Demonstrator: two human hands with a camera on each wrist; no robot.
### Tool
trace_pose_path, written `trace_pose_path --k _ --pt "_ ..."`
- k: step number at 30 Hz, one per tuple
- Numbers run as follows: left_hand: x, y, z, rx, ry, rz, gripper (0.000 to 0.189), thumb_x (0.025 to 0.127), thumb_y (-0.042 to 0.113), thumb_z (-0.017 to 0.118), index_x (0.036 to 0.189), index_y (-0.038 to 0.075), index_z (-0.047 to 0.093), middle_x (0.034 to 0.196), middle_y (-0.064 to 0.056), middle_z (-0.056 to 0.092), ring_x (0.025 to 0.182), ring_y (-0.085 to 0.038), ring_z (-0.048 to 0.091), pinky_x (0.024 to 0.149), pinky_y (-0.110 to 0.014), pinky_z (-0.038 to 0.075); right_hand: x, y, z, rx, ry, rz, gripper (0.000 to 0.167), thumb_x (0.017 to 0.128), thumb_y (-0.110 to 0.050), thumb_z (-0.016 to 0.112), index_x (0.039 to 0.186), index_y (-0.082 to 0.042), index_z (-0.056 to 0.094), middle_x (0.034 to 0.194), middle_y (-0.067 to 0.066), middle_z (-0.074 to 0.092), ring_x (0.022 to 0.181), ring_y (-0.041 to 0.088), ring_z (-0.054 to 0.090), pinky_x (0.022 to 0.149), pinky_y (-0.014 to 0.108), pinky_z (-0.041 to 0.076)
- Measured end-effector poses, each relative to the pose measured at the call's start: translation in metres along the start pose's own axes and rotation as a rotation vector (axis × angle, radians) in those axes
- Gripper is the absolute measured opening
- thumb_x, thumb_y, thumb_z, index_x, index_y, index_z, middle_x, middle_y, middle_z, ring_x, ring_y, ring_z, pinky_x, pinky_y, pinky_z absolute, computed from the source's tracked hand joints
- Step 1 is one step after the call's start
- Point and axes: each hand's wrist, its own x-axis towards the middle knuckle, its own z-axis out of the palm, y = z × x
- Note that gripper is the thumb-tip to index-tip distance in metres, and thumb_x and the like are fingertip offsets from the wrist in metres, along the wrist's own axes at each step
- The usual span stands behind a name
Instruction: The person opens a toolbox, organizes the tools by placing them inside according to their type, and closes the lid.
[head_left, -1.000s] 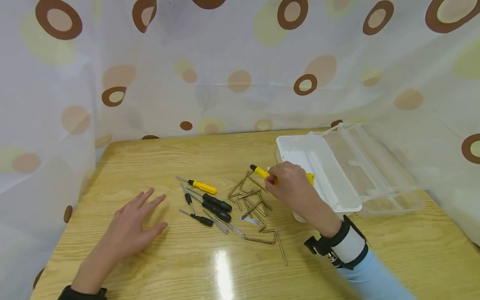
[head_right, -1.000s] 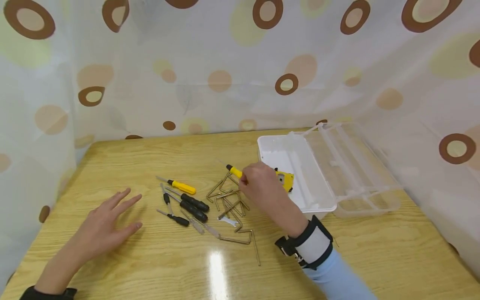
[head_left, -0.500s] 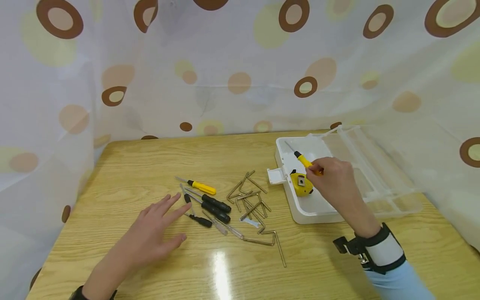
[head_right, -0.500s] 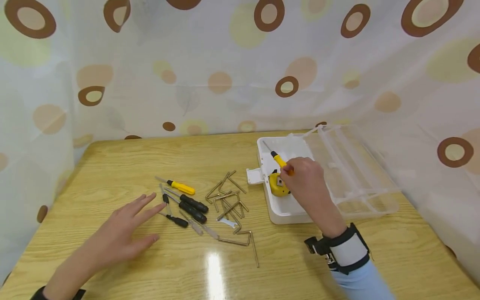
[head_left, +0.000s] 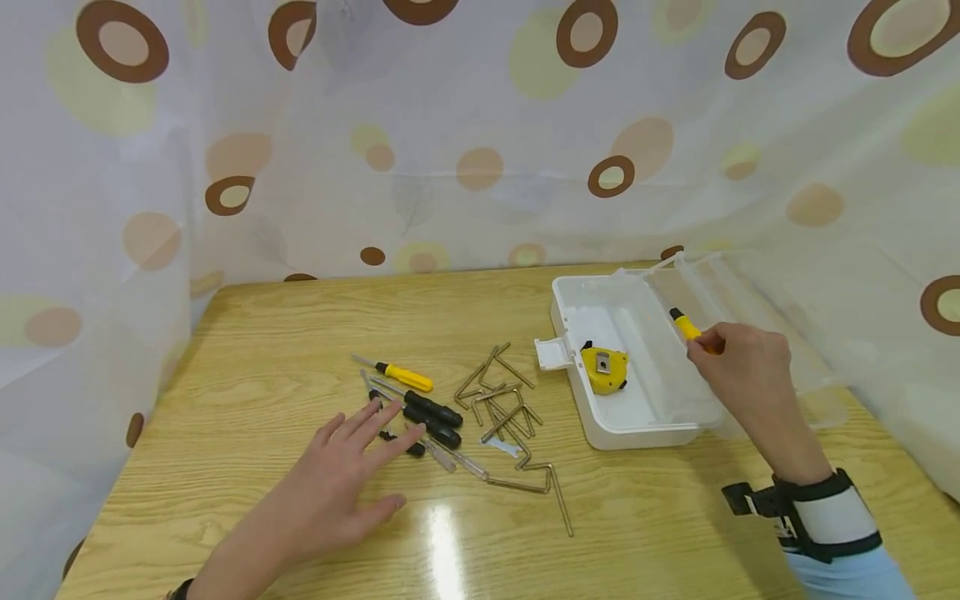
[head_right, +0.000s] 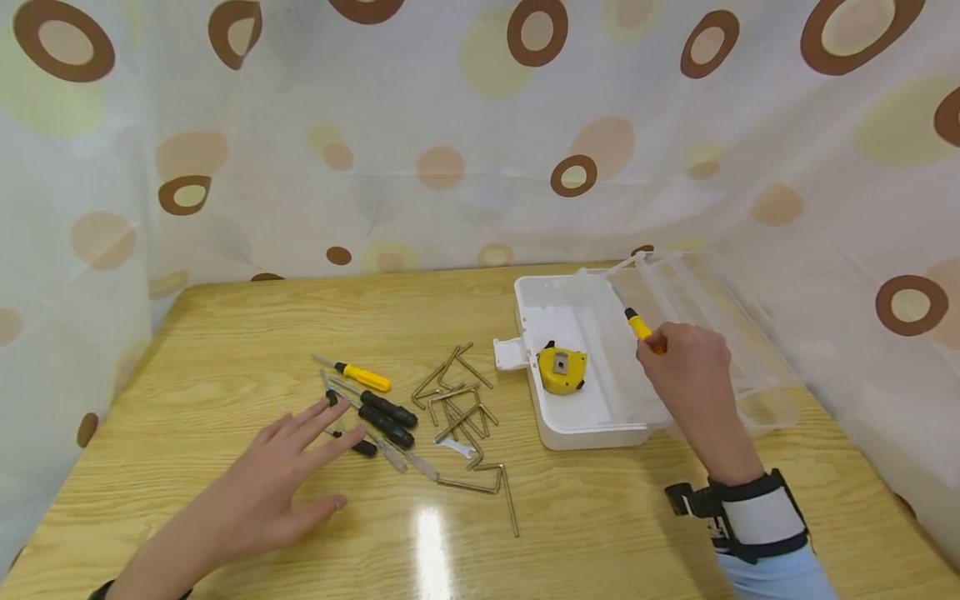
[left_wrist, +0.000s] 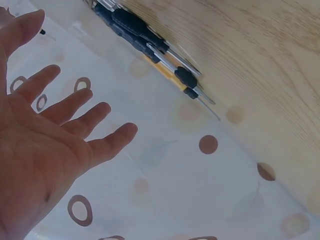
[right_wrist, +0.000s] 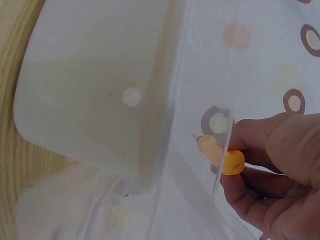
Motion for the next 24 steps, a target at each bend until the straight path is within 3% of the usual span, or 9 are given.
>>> trace_pose_path --k 5,15,20,24 --pt "0.001 0.007 0.002 -0.005 -0.019 0.023 0.074 0.086 0.039 0.079 0.153 0.028 0.050 0.165 -0.009 0.038 0.149 -0.039 0.041 0.106 -0.068 0.043 -0.002 0.005 0.002 0.011 -0.077 0.028 0.014 0.082 0.000 0.075 0.071 0.006 0.071 0.062 0.017 0.068 0.047 0.017 0.051 0.050 0.028 0.034" --pt "0.004 0.013 0.008 0.007 -0.024 0.070 0.075 0.087 0.040 0.078 0.154 0.029 0.047 0.163 -0.009 0.041 0.149 -0.039 0.041 0.108 -0.065 0.043 -0.004 0.000 0.007 0.008 -0.199 0.078 0.015 0.087 -0.006 0.075 0.076 0.006 0.074 0.067 0.017 0.070 0.050 0.018 0.052 0.049 0.028 0.035" --pt "0.010 0.011 0.009 -0.002 -0.053 0.063 0.075 0.088 0.041 0.076 0.155 0.029 0.046 0.165 -0.010 0.038 0.149 -0.040 0.040 0.106 -0.067 0.043 -0.004 -0.010 0.012 0.006 -0.081 -0.021 0.011 0.085 -0.004 0.074 0.083 0.007 0.076 0.075 0.024 0.073 0.058 0.032 0.065 0.051 0.039 0.046" --pt "0.019 0.003 0.009 -0.039 -0.071 0.036 0.074 0.088 0.040 0.077 0.154 0.026 0.048 0.165 -0.010 0.037 0.150 -0.041 0.039 0.105 -0.070 0.044 -0.005 -0.038 0.014 0.034 0.054 -0.150 0.008 0.082 -0.001 0.076 0.086 0.006 0.077 0.081 0.024 0.075 0.067 0.036 0.071 0.057 0.049 0.053"
